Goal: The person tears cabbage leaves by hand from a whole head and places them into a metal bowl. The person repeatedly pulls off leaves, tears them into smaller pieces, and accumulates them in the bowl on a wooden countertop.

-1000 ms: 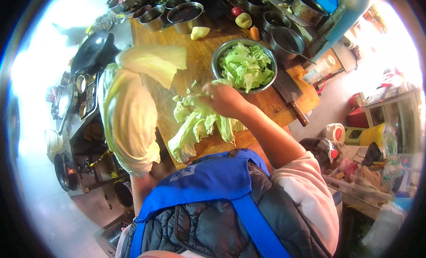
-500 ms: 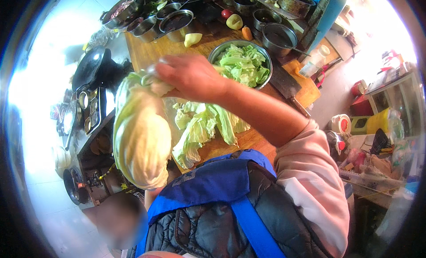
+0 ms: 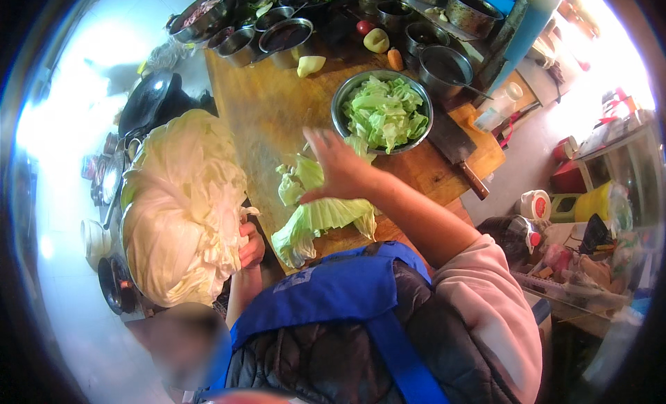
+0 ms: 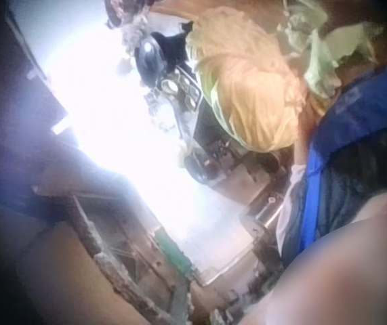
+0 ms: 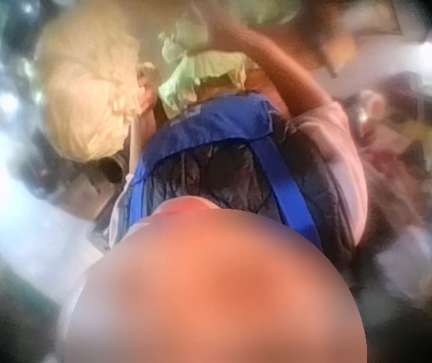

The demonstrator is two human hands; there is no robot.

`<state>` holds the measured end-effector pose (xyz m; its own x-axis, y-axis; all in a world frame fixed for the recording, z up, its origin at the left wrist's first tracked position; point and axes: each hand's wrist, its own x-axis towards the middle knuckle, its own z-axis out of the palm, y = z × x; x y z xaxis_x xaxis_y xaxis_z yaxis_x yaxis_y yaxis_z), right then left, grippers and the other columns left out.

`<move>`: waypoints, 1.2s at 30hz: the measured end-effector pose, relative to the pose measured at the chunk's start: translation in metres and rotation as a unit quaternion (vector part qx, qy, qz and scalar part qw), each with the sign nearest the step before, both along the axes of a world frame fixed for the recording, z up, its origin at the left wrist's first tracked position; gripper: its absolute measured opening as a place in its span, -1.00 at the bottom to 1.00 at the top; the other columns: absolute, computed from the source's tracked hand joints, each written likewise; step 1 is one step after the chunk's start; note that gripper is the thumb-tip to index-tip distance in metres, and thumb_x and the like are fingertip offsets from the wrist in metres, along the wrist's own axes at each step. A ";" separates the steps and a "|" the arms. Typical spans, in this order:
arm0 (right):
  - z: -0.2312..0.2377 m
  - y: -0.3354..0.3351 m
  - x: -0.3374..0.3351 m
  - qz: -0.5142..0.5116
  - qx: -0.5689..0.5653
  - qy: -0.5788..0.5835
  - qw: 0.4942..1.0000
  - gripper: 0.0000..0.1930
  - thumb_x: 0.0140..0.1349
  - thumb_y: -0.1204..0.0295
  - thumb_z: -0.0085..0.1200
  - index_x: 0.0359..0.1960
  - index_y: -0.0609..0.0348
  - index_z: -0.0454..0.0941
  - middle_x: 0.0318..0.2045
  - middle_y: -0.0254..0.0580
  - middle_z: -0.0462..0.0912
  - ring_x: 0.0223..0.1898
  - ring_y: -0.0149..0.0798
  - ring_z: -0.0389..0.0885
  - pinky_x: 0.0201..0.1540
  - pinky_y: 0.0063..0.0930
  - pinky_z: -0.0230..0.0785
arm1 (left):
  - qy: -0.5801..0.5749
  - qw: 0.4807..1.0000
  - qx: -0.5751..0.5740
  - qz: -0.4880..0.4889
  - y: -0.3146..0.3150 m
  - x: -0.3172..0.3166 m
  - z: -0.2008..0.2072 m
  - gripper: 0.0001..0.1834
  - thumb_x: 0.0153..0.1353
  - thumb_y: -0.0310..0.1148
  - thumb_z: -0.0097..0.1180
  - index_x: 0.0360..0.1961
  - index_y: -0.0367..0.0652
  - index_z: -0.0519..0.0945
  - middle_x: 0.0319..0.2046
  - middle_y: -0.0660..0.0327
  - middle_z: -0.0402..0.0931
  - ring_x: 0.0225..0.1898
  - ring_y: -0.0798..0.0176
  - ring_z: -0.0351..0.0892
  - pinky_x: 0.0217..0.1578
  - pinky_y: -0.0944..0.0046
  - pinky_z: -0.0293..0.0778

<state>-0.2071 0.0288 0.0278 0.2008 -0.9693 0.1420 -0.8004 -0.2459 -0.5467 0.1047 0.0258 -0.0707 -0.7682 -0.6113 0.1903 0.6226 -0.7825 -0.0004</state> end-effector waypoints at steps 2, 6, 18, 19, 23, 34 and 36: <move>0.040 -0.019 -0.002 0.040 -0.078 -0.073 0.993 0.23 -0.11 -0.02 0.49 0.45 0.35 -0.05 0.41 0.24 0.10 0.43 0.08 0.14 0.44 -0.14 0.03 | 0.034 0.999 -0.001 -0.033 -0.002 -0.002 -0.005 -0.31 0.29 -0.09 0.03 0.31 -0.32 0.23 -0.23 -0.03 0.50 -0.48 0.01 0.58 -0.64 0.10 0.49; 0.104 -0.073 0.020 0.220 -0.114 -0.255 0.935 0.16 -0.16 0.11 0.56 0.44 0.22 0.07 0.39 0.13 0.20 0.38 -0.06 0.24 0.39 -0.18 0.12 | 0.113 0.987 -0.010 -0.116 0.004 -0.008 -0.011 -0.31 0.31 -0.08 0.01 0.31 -0.31 0.22 -0.26 -0.02 0.50 -0.52 0.02 0.57 -0.69 0.10 0.48; 0.086 -0.071 0.034 0.118 -0.141 -0.367 0.912 -0.30 -0.23 0.21 0.60 -0.05 0.27 0.52 -0.17 -0.22 0.57 -0.04 -0.25 0.55 0.04 -0.37 0.40 | 0.012 0.997 0.002 -0.070 0.015 -0.019 0.014 -0.34 0.35 -0.04 -0.03 0.32 -0.29 0.31 -0.07 0.03 0.51 -0.59 0.15 0.48 -0.76 0.28 0.41; 0.083 -0.071 0.035 0.090 -0.129 -0.391 0.907 -0.36 -0.20 0.20 0.59 -0.14 0.27 0.54 -0.23 -0.21 0.58 -0.10 -0.22 0.57 -0.03 -0.37 0.42 | 0.021 0.997 0.001 -0.076 0.015 -0.022 0.013 -0.34 0.36 -0.03 -0.04 0.32 -0.29 0.31 -0.05 0.03 0.51 -0.60 0.17 0.48 -0.77 0.29 0.40; 0.072 -0.069 0.043 0.076 -0.319 -0.238 0.914 -0.61 0.07 0.20 0.40 -0.36 0.21 0.48 -0.49 -0.06 0.42 -0.43 0.11 0.46 -0.37 -0.16 0.32 | 0.146 0.979 0.022 -0.139 0.014 -0.027 0.005 -0.48 0.34 -0.07 0.03 0.17 -0.21 0.50 0.00 0.04 0.56 -0.50 0.16 0.54 -0.57 0.27 0.50; -0.014 0.018 0.062 0.206 -0.232 -0.130 0.942 -0.74 0.07 0.37 0.30 -0.35 0.20 0.45 -0.52 -0.11 0.45 -0.50 -0.04 0.54 -0.53 -0.21 0.38 | 0.205 0.955 0.194 -0.088 0.015 -0.032 0.020 -0.53 0.35 -0.23 0.02 0.20 -0.26 0.45 0.03 -0.01 0.58 -0.49 0.23 0.64 -0.53 0.28 0.56; -0.033 0.029 0.048 0.172 -0.121 -0.028 0.977 -0.68 0.11 0.28 0.30 -0.27 0.20 0.45 -0.49 -0.09 0.48 -0.46 0.03 0.55 -0.45 -0.14 0.40 | 0.179 0.970 0.159 -0.037 0.011 -0.028 0.020 -0.50 0.39 -0.32 -0.04 0.32 -0.22 0.35 0.06 0.00 0.57 -0.49 0.23 0.62 -0.46 0.26 0.57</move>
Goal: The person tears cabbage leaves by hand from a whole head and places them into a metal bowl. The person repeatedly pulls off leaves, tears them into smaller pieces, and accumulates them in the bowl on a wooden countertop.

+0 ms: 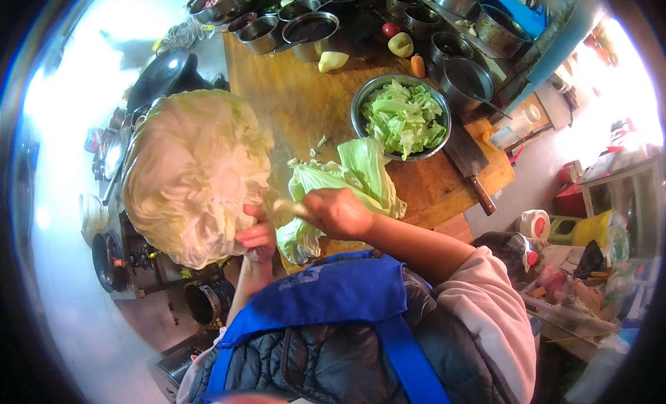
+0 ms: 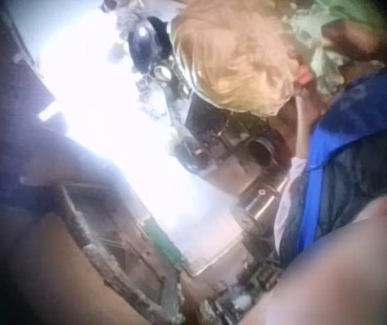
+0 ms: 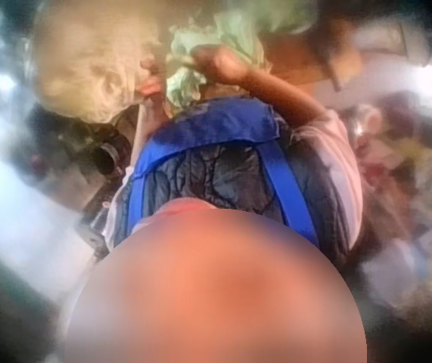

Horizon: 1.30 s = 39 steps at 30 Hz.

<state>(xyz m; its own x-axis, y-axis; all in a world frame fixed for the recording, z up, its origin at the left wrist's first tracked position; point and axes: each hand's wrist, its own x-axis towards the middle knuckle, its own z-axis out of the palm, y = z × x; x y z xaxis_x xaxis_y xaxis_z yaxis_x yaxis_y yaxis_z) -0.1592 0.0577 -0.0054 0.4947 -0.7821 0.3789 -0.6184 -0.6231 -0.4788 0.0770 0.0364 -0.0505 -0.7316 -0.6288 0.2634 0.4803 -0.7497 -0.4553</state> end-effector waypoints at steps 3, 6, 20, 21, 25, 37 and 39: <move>-0.007 -0.004 -0.023 -0.112 0.133 -0.046 0.984 -0.27 0.07 0.01 0.37 0.12 0.28 0.39 -0.19 0.08 0.53 -0.12 0.18 0.54 -0.07 -0.03 0.42 | 0.009 1.000 0.001 0.019 -0.001 0.008 -0.003 -0.43 0.39 -0.32 -0.04 0.41 -0.07 0.24 0.09 0.05 0.56 -0.48 0.20 0.61 -0.43 0.23 0.58; 0.024 -0.021 -0.033 -0.197 0.039 0.077 0.977 -0.10 -0.03 0.00 0.41 0.21 0.37 0.28 0.10 0.19 0.41 0.14 0.19 0.40 0.19 -0.08 0.32 | -0.027 0.999 -0.025 0.002 0.004 0.016 -0.005 -0.45 0.35 -0.25 0.03 0.34 -0.08 0.34 0.15 0.09 0.51 -0.38 0.21 0.59 -0.37 0.23 0.54; 0.160 -0.037 -0.013 0.069 -0.109 -0.063 0.990 -0.13 -0.28 0.15 0.55 0.20 -0.05 0.47 0.35 0.01 0.26 0.36 0.25 0.20 0.35 0.10 0.14 | -0.510 0.793 -0.180 0.279 -0.001 0.037 0.008 -0.27 0.20 -0.12 0.07 0.36 -0.21 0.27 0.24 0.01 0.40 0.15 -0.02 0.50 0.14 -0.06 0.44; 0.153 -0.035 -0.018 0.056 -0.095 -0.066 0.992 -0.16 -0.27 0.14 0.55 0.17 -0.04 0.49 0.34 0.01 0.27 0.35 0.25 0.21 0.34 0.09 0.16 | -0.496 0.796 -0.204 0.280 0.002 0.038 0.014 -0.28 0.21 -0.12 0.05 0.36 -0.22 0.27 0.23 -0.01 0.40 0.16 -0.03 0.49 0.16 -0.07 0.42; 0.123 -0.028 -0.027 -0.027 -0.044 -0.177 0.983 -0.19 -0.16 0.13 0.54 0.15 0.10 0.42 0.26 0.20 0.29 0.30 0.19 0.30 0.29 -0.05 0.23 | -0.510 0.798 -0.121 0.298 0.016 0.036 0.027 -0.25 0.11 -0.31 0.11 0.36 -0.25 0.24 0.22 -0.02 0.42 0.21 -0.08 0.45 0.23 -0.07 0.39; 0.064 -0.023 -0.012 -0.222 -0.117 -0.219 0.943 -0.66 0.27 0.56 0.05 0.05 0.34 0.29 -0.04 0.15 0.52 -0.11 0.05 0.56 -0.09 -0.17 0.47 | -0.617 0.682 -0.147 0.364 0.031 0.044 0.024 -0.33 0.11 -0.38 0.12 0.28 -0.30 0.31 0.14 0.06 0.47 0.16 0.03 0.48 0.16 0.05 0.42; 0.066 -0.022 -0.015 -0.248 -0.104 -0.228 0.936 -0.71 0.28 0.56 0.03 0.01 0.35 0.33 -0.08 0.16 0.54 -0.15 0.05 0.58 -0.08 -0.17 0.47 | -0.630 0.663 -0.163 0.370 0.031 0.047 0.024 -0.32 0.11 -0.36 0.11 0.29 -0.30 0.31 0.15 0.05 0.47 0.17 0.02 0.48 0.17 0.03 0.41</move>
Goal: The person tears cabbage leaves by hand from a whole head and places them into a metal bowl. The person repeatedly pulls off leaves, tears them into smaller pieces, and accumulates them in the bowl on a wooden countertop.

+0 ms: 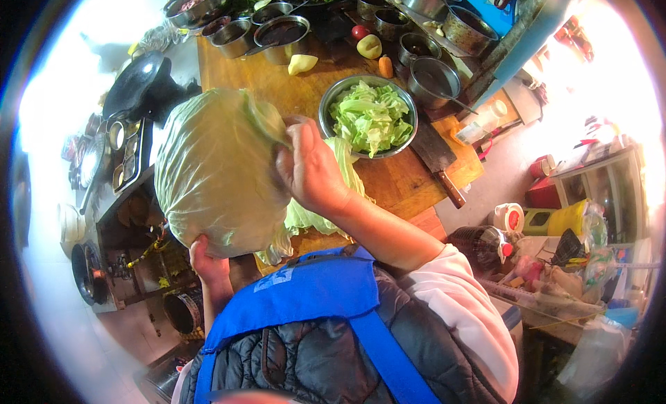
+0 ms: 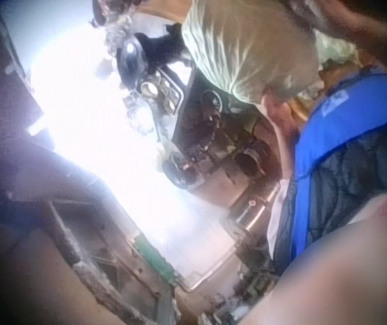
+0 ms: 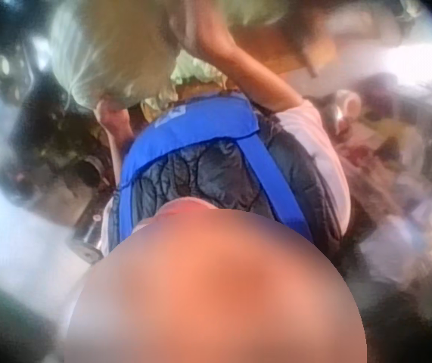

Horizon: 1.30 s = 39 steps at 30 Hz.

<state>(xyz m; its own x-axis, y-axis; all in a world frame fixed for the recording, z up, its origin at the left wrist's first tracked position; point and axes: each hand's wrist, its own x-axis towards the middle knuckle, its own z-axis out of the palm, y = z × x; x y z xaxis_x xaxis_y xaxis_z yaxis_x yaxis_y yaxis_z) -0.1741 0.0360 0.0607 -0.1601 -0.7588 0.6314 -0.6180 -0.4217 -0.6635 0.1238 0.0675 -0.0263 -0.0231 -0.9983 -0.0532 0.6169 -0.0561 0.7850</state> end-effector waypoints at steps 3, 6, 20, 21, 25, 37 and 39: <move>0.003 0.001 -0.006 -0.025 0.032 -0.094 0.995 -0.83 0.37 0.55 -0.06 -0.07 0.34 0.38 -0.18 0.05 0.59 -0.26 -0.12 0.63 -0.13 -0.29 0.48 | 0.044 0.999 0.007 -0.020 0.000 -0.001 0.003 -0.29 0.11 -0.29 0.08 0.31 -0.28 0.29 0.17 0.04 0.45 0.18 -0.01 0.46 0.19 0.00 0.39; 0.005 0.000 -0.010 0.070 0.095 -0.401 0.908 -0.94 0.42 0.49 -0.07 -0.19 0.22 0.39 -0.29 -0.28 0.55 -0.29 -0.47 0.56 -0.17 -0.54 0.50 | 0.110 0.992 0.011 -0.053 -0.001 -0.005 0.007 -0.23 0.15 -0.15 0.01 0.38 -0.22 0.19 0.24 0.01 0.37 0.24 -0.05 0.39 0.22 -0.08 0.35; -0.023 0.008 -0.006 0.313 0.332 -0.634 0.625 -0.87 0.49 0.31 -0.10 -0.26 -0.02 0.28 -0.53 -0.47 0.20 -0.58 -0.52 0.13 -0.60 -0.59 0.00 | 0.322 0.914 0.189 -0.157 -0.002 -0.019 -0.066 -0.35 0.28 0.03 0.00 0.31 -0.08 0.34 0.27 0.10 0.36 0.20 0.01 0.35 0.09 -0.01 0.43; -0.031 0.010 -0.011 0.302 0.388 -0.612 0.619 -0.87 0.49 0.31 -0.11 -0.26 -0.04 0.27 -0.55 -0.49 0.16 -0.60 -0.54 0.08 -0.62 -0.61 -0.07 | 0.378 0.884 0.157 -0.227 -0.002 -0.019 -0.064 -0.37 0.29 0.01 0.00 0.30 -0.08 0.35 0.26 0.11 0.37 0.15 0.03 0.36 0.06 0.01 0.43; -0.061 0.006 -0.029 0.220 0.323 -0.545 0.742 -0.89 0.49 0.32 -0.12 -0.23 -0.01 0.29 -0.56 -0.49 0.21 -0.61 -0.55 0.09 -0.62 -0.62 -0.04 | 0.464 0.819 0.138 -0.307 -0.003 -0.022 -0.046 -0.44 0.31 -0.06 0.01 0.27 -0.06 0.38 0.20 0.15 0.42 -0.01 0.11 0.40 -0.07 0.10 0.44; -0.075 -0.009 -0.075 0.118 0.342 -0.586 0.725 -0.90 0.44 0.39 -0.12 -0.26 0.07 0.39 -0.63 -0.53 0.19 -0.70 -0.56 0.06 -0.68 -0.61 -0.13 | 0.521 0.772 0.143 -0.334 -0.012 -0.028 -0.018 -0.54 0.26 -0.24 0.14 0.19 -0.01 0.51 0.16 0.26 0.49 -0.24 0.17 0.48 -0.21 0.18 0.49; -0.070 -0.003 -0.087 0.078 0.354 -0.568 0.739 -0.90 0.44 0.39 -0.13 -0.27 0.06 0.38 -0.63 -0.55 0.20 -0.71 -0.58 0.08 -0.70 -0.62 -0.13 | 0.542 0.759 0.126 -0.337 -0.013 -0.028 -0.014 -0.53 0.21 -0.26 0.19 0.17 0.02 0.53 0.08 0.31 0.56 -0.22 0.21 0.54 -0.19 0.18 0.53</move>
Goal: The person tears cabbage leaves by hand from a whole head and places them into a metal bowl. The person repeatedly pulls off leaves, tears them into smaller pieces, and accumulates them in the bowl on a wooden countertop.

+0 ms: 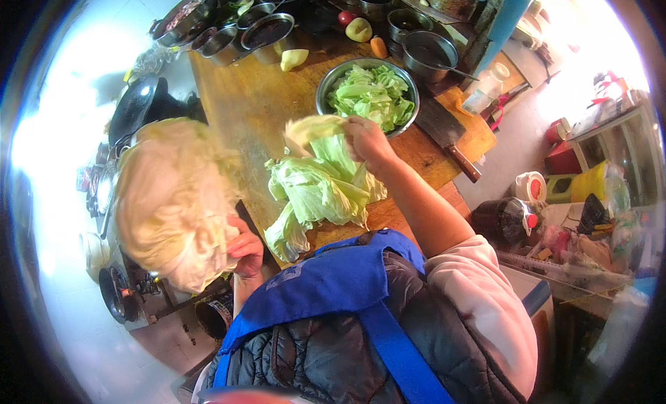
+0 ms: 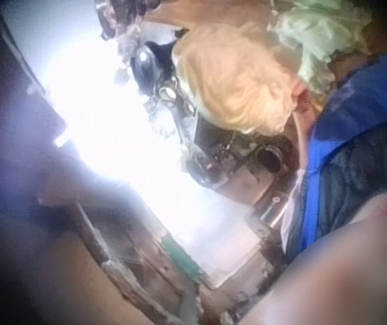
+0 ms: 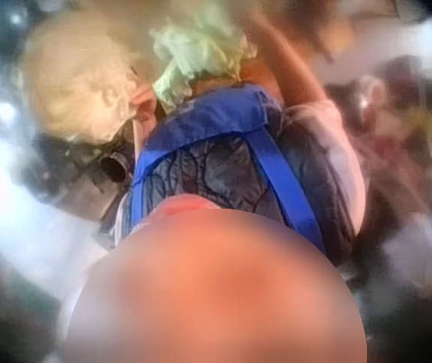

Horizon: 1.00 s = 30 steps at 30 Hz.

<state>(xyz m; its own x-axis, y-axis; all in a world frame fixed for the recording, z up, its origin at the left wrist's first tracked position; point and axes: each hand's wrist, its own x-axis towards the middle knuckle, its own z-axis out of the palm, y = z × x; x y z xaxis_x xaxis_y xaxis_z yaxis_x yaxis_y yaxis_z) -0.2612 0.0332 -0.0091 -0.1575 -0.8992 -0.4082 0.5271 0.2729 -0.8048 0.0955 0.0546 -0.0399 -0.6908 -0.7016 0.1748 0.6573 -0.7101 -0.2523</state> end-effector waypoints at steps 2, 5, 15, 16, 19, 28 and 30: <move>0.006 0.008 -0.012 -0.062 0.041 -0.001 0.997 -0.92 0.44 0.40 -0.13 -0.23 0.06 0.39 -0.63 -0.55 0.21 -0.72 -0.60 0.08 -0.70 -0.64 -0.14 | 0.043 0.999 0.000 -0.003 -0.003 0.001 0.007 -0.52 0.21 -0.24 0.19 0.18 0.02 0.52 0.04 0.33 0.58 -0.18 0.23 0.56 -0.17 0.18 0.54; 0.012 0.020 -0.013 -0.024 0.002 0.013 1.000 -0.91 0.44 0.40 -0.14 -0.21 0.08 0.41 -0.62 -0.56 0.20 -0.69 -0.62 0.09 -0.70 -0.67 -0.12 | 0.020 0.999 -0.042 -0.027 -0.013 0.009 0.022 -0.48 0.30 -0.14 0.08 0.27 0.03 0.44 0.11 0.32 0.55 0.01 0.20 0.53 0.18 0.01 0.41; 0.025 0.043 0.058 0.060 -0.176 0.241 0.953 -0.86 0.40 0.35 -0.06 -0.28 0.11 0.46 -0.56 -0.42 0.35 -0.55 -0.36 0.37 -0.49 -0.40 0.27 | -0.317 0.895 -0.289 0.123 -0.036 -0.032 0.023 -0.09 0.25 0.19 -0.05 0.52 0.08 -0.04 0.54 0.29 -0.17 0.55 0.01 -0.35 0.25 -0.71 -0.46; 0.024 0.043 0.063 0.024 -0.204 0.444 0.872 -0.87 0.38 0.36 -0.04 -0.27 0.11 0.47 -0.55 -0.44 0.36 -0.50 -0.29 0.44 -0.40 -0.31 0.36 | -0.288 0.894 -0.324 0.115 -0.038 -0.037 0.024 -0.09 0.26 0.20 -0.09 0.52 0.06 -0.05 0.54 0.22 -0.20 0.55 0.02 -0.33 0.23 -0.73 -0.43; 0.019 0.052 0.062 0.029 -0.100 0.486 0.868 -0.88 0.33 0.37 -0.01 -0.31 0.13 0.45 -0.49 0.11 0.52 -0.39 0.05 0.55 -0.27 -0.13 0.39 | -0.218 0.889 -0.384 0.123 -0.038 -0.043 0.029 -0.09 0.26 0.14 -0.06 0.52 -0.01 -0.05 0.54 0.16 -0.16 0.54 -0.02 -0.23 0.23 -0.74 -0.32; 0.050 0.056 0.053 0.208 -0.231 0.554 0.772 -0.68 0.25 0.41 0.07 0.03 0.16 0.42 -0.14 0.11 0.58 -0.16 0.16 0.59 -0.13 -0.01 0.44 | -0.197 0.943 -0.213 0.163 -0.026 -0.029 0.011 -0.23 0.34 -0.21 0.08 0.48 -0.15 0.06 0.47 0.03 0.05 0.45 0.00 0.03 0.36 -0.16 0.09; 0.055 0.052 0.065 0.185 -0.305 0.587 0.727 -0.61 0.21 0.41 0.09 0.08 0.20 0.39 -0.04 0.09 0.54 -0.11 0.16 0.58 -0.11 -0.04 0.44 | -0.120 0.964 -0.188 0.145 -0.023 -0.028 0.007 -0.24 0.36 -0.13 0.03 0.47 -0.17 0.07 0.46 0.00 0.05 0.45 -0.06 0.03 0.35 -0.22 0.09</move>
<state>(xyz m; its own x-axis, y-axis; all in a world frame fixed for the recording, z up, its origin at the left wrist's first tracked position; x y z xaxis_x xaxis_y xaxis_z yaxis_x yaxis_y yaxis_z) -0.1958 0.0851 0.0461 0.2237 -0.9259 0.3045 -0.6391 -0.3752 -0.6714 0.0675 0.0319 -0.0330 -0.5269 -0.7899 0.3138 0.8497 -0.4987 0.1713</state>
